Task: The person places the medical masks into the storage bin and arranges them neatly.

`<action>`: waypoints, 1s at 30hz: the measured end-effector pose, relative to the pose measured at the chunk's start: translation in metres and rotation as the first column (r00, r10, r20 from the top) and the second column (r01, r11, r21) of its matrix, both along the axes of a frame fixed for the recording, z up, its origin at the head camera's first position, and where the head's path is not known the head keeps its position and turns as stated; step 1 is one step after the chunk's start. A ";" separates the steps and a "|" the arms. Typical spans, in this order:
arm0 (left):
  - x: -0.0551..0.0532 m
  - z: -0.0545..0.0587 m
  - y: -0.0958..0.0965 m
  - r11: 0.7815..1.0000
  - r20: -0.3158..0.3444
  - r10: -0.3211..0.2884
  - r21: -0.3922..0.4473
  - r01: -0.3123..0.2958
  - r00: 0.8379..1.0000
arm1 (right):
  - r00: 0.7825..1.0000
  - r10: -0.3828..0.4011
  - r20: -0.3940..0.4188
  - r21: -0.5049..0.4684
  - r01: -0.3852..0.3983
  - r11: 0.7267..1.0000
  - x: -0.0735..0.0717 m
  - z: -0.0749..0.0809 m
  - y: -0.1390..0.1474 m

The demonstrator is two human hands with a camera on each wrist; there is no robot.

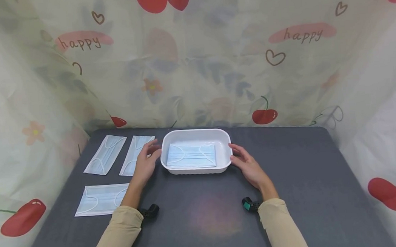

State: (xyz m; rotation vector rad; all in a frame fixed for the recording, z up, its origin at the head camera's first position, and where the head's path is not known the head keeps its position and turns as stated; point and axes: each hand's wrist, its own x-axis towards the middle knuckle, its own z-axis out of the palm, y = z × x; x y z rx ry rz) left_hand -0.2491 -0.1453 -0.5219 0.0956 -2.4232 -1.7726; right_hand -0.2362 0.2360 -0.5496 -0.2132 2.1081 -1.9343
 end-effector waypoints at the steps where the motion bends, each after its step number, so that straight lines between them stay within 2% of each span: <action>1: 0.001 0.000 -0.003 1.000 -0.017 0.013 -0.017 -0.013 1.000 | 1.000 -0.005 0.004 0.004 0.005 1.000 0.000 0.000 0.000; 5: 0.007 -0.002 -0.017 0.994 -0.051 0.070 -0.085 -0.074 0.996 | 1.000 -0.005 0.009 0.013 0.005 1.000 0.001 0.002 0.001; 10: 0.014 -0.004 -0.035 0.981 -0.079 0.111 -0.154 -0.122 0.991 | 1.000 0.004 0.016 0.014 -0.004 1.000 0.002 0.003 -0.001; 15: 0.021 -0.007 -0.050 0.942 -0.095 0.174 -0.273 -0.194 0.980 | 1.000 0.002 0.017 -0.002 -0.002 1.000 0.002 0.003 -0.003; 18: 0.024 -0.008 -0.055 0.922 -0.096 0.209 -0.314 -0.229 0.973 | 1.000 0.004 0.008 -0.012 -0.004 1.000 0.001 0.002 -0.003; 22: 0.028 -0.011 -0.062 0.902 -0.082 0.227 -0.357 -0.241 0.971 | 1.000 0.002 0.001 -0.016 -0.002 1.000 0.001 0.000 -0.002; 25: 0.028 -0.012 -0.067 0.880 -0.058 0.230 -0.414 -0.233 0.971 | 1.000 0.002 -0.002 -0.020 -0.002 1.000 0.001 -0.001 -0.001; 30: 0.028 -0.012 -0.074 0.851 0.007 0.251 -0.479 -0.217 0.968 | 1.000 0.001 0.006 -0.021 -0.001 1.000 0.001 0.000 -0.003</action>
